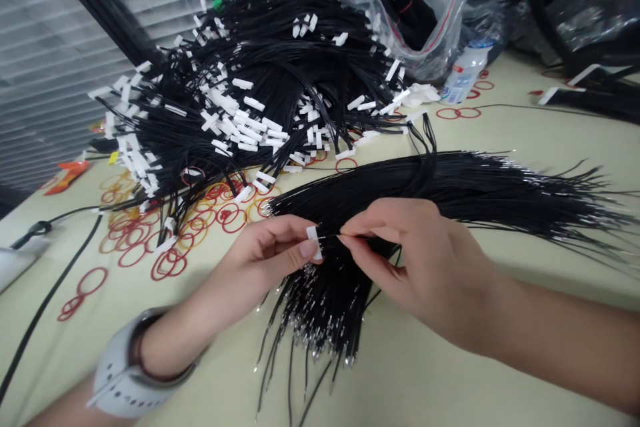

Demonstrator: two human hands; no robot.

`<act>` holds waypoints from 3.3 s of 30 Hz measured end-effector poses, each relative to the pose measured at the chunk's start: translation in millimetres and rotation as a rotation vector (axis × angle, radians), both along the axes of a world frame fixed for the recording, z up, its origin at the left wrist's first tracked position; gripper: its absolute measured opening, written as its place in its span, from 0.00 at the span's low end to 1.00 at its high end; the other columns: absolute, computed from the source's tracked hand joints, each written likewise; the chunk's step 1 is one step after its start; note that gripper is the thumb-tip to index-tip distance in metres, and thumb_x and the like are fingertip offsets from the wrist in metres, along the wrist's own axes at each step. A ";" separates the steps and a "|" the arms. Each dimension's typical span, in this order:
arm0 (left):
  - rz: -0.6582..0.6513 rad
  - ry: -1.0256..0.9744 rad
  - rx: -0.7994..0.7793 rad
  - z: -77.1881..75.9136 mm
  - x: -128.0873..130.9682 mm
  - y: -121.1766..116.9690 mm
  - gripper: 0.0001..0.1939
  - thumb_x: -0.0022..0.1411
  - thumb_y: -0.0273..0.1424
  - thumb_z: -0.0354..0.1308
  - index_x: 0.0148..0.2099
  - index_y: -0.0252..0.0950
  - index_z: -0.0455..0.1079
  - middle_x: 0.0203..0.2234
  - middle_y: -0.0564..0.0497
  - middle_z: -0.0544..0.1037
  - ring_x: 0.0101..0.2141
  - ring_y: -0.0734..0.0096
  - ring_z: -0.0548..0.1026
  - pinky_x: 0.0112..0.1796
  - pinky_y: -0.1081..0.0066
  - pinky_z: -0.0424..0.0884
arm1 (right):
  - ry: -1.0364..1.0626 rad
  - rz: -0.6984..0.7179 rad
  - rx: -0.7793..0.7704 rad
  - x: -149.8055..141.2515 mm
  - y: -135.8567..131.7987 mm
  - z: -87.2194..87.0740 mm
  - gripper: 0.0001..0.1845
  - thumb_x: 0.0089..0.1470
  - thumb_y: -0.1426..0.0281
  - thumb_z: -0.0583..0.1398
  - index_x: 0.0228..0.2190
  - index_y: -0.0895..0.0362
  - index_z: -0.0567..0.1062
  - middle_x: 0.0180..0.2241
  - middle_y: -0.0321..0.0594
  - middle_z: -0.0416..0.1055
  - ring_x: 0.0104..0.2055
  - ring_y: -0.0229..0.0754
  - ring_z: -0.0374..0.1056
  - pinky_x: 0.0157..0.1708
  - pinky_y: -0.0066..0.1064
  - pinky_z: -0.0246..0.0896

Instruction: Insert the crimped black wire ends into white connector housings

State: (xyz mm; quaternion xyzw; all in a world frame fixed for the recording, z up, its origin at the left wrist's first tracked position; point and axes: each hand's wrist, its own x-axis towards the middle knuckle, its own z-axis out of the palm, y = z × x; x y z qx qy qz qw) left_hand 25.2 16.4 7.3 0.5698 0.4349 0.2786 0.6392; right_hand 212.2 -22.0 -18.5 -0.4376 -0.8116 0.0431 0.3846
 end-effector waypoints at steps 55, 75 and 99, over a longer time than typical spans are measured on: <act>0.047 0.012 -0.015 -3.8 7.1 -11.2 0.04 0.57 0.27 0.56 0.31 0.34 0.64 0.25 0.55 0.70 0.28 0.76 0.71 0.35 0.75 0.70 | -0.423 0.124 0.287 -4.3 4.1 9.7 0.14 0.55 0.82 0.47 0.28 0.67 0.72 0.24 0.48 0.66 0.26 0.43 0.59 0.24 0.35 0.60; 0.000 0.001 -0.104 -0.2 -3.3 -2.3 0.03 0.57 0.29 0.60 0.33 0.34 0.70 0.25 0.55 0.74 0.28 0.78 0.73 0.34 0.78 0.67 | 0.260 0.040 -0.458 7.3 9.5 22.7 0.08 0.51 0.75 0.60 0.35 0.53 0.75 0.29 0.28 0.71 0.29 0.27 0.65 0.26 0.18 0.58; 0.000 0.001 -0.073 2.9 -1.5 -7.0 0.02 0.56 0.26 0.59 0.35 0.35 0.70 0.26 0.55 0.74 0.30 0.75 0.73 0.35 0.76 0.68 | -0.076 -0.015 -0.195 -2.5 -0.1 14.2 0.08 0.56 0.74 0.53 0.29 0.58 0.70 0.27 0.35 0.64 0.25 0.33 0.59 0.23 0.27 0.52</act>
